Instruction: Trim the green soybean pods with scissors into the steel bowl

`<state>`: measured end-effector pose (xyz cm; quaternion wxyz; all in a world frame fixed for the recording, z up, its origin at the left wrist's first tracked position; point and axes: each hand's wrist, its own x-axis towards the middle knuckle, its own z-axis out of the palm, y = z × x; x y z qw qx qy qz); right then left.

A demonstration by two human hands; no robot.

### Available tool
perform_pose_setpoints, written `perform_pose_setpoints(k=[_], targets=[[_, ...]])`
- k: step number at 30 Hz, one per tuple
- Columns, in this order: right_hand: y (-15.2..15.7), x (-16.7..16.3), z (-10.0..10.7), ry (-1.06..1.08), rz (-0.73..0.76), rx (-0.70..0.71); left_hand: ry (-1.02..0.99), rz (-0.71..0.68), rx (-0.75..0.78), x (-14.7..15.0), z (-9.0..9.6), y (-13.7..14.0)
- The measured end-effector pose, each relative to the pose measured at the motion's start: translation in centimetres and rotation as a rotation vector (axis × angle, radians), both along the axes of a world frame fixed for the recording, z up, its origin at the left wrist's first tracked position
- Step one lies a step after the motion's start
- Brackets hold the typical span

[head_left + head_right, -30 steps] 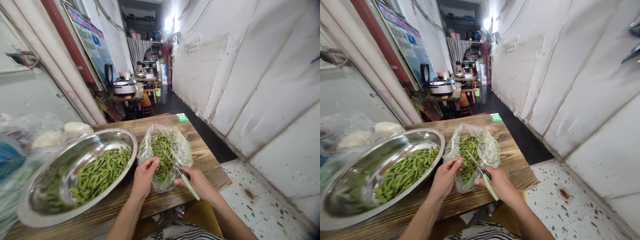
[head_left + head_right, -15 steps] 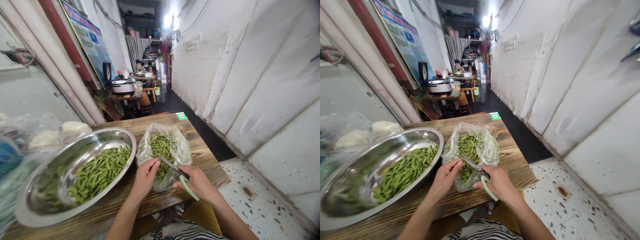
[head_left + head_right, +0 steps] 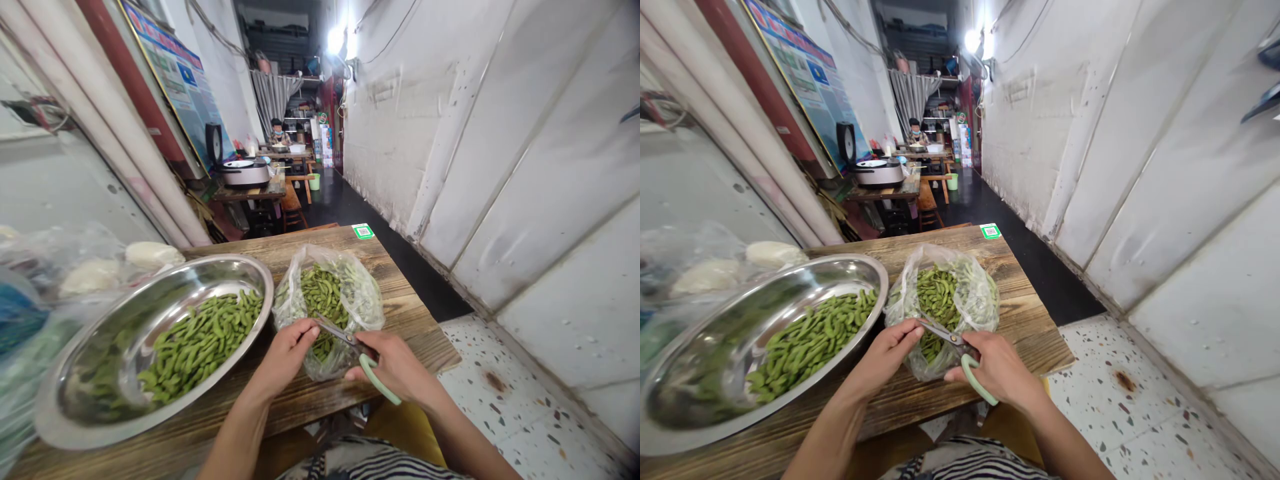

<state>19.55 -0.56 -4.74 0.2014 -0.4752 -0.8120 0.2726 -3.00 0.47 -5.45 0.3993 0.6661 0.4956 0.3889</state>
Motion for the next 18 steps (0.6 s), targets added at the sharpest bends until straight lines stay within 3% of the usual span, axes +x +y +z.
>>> perform_pose_setpoints(k=[5,11,18], targets=[[0.1,0.0,0.4,0.080,0.053,-0.081,-0.017,-0.035,-0.045,-0.1,0.1,0.1],[0.4,-0.1,-1.3,0.176,0.025,-0.152,-0.040,-0.056,-0.098,-0.1,0.1,0.3],[1.2,0.3,-1.6,0.067,-0.059,-0.078,-0.111,0.051,-0.135,0.3,0.0,0.6]])
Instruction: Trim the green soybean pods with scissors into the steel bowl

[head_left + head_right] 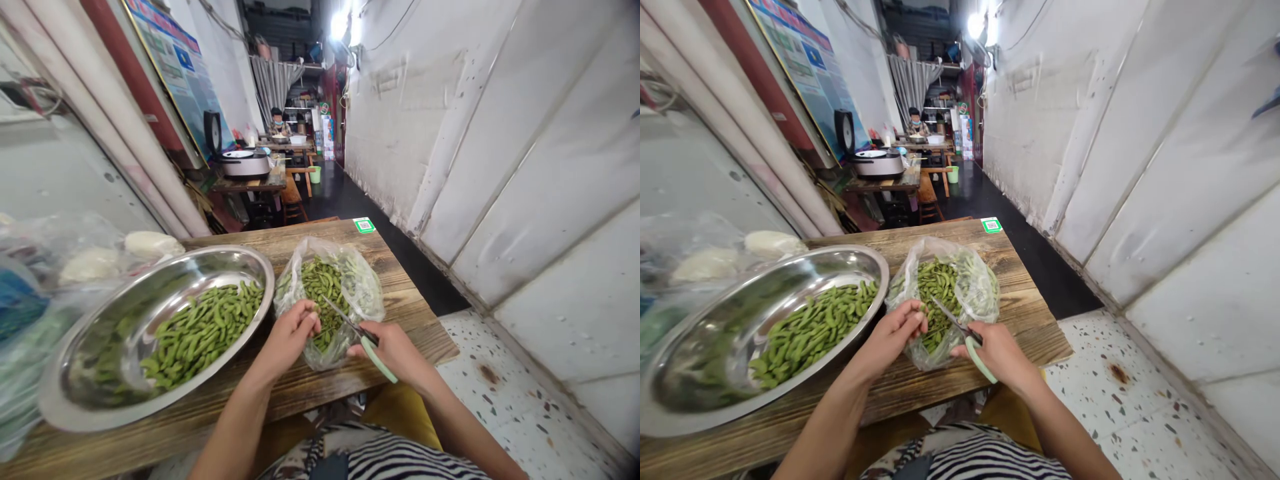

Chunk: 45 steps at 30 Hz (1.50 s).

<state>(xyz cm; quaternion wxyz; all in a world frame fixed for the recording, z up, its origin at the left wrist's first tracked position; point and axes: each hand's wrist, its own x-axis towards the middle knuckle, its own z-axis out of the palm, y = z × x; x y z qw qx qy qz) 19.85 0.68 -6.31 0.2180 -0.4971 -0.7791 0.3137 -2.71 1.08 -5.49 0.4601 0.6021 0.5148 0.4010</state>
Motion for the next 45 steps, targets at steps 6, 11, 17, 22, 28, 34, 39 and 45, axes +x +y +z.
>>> perform_pose_setpoints(k=[6,11,17,22,28,34,39,45], targets=[[0.3,0.5,0.7,-0.132,-0.070,0.073,0.211,-0.052,0.072,0.0,-0.1,0.0],[0.1,0.7,0.4,-0.147,-0.071,0.076,0.617,-0.155,0.121,0.2,-0.8,-0.3],[-0.4,0.2,-0.3,-0.141,-0.017,0.053,0.910,-0.212,0.134,-0.1,-0.6,-1.6],[-0.6,-0.5,-1.1,-0.169,-0.075,0.058,1.008,-0.210,0.201,0.8,-0.9,-2.4],[-0.5,-0.4,-1.0,-0.134,-0.092,0.099,1.036,-0.189,0.231,1.0,-1.5,-1.6],[-0.5,-0.3,-1.1,-0.151,-0.127,0.092,1.036,-0.109,0.255,0.1,-0.9,2.3],[-0.4,-0.3,-0.8,-0.165,-0.191,0.071,0.780,-0.010,0.223,0.6,-0.5,3.9],[-0.5,0.1,0.3,-0.109,-0.213,0.036,0.490,0.010,0.280,1.2,-0.7,2.6]])
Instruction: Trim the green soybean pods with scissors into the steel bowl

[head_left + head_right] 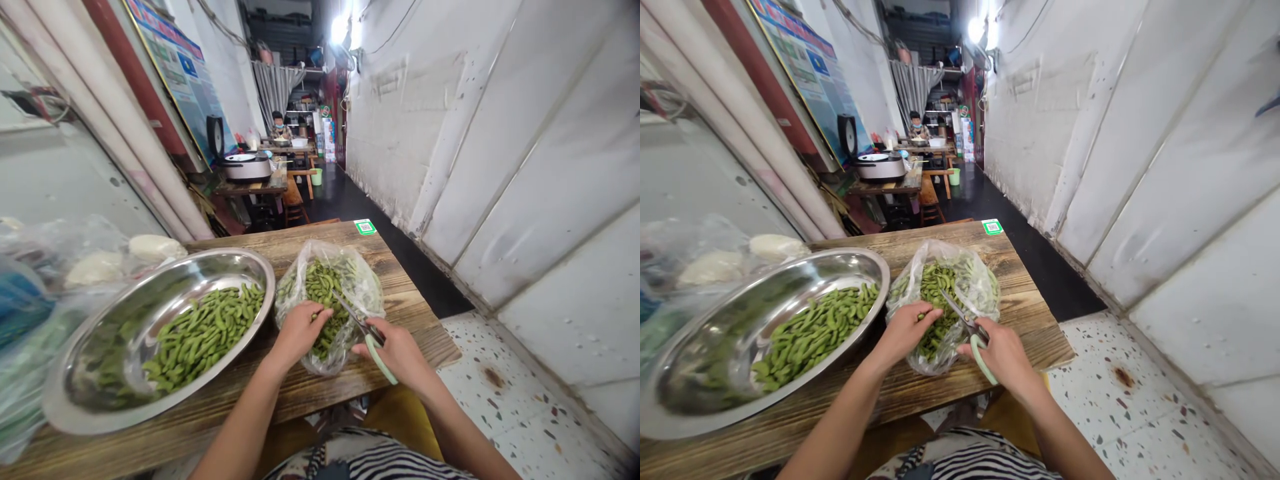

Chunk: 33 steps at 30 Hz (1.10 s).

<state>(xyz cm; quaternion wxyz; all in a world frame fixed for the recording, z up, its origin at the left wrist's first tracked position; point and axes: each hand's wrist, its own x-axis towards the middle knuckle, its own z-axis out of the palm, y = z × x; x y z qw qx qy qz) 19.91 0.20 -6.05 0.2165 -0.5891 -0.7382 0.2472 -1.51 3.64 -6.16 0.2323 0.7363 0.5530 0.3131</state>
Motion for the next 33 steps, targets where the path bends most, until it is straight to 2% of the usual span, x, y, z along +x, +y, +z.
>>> perform_pose_setpoints(k=[5,11,18,20,24,27,29,33], targets=[[0.0,-0.1,0.1,0.010,0.079,0.054,-0.185,-0.083,-0.103,-0.4,0.8,-1.3],[0.1,0.1,0.3,-0.041,0.121,0.122,-0.155,-0.141,-0.063,-1.1,0.9,-1.5],[0.1,0.8,0.9,-0.055,0.188,0.139,-0.154,-0.234,-0.154,-1.7,1.5,-1.2],[0.0,0.9,0.8,-0.044,0.202,0.125,-0.249,-0.183,-0.188,-1.8,1.5,-1.2],[0.0,0.8,0.5,0.020,0.225,0.082,-0.544,0.032,-0.320,-1.5,1.0,-1.5],[0.0,0.5,-0.1,0.088,0.212,0.049,-0.845,0.027,-0.449,-1.0,0.4,-1.8],[0.1,0.4,-0.5,0.117,0.194,0.035,-1.012,0.019,-0.475,-0.6,0.0,-1.8],[0.2,0.4,-0.7,0.106,0.167,0.043,-1.125,0.065,-0.412,-0.2,-0.3,-1.6]])
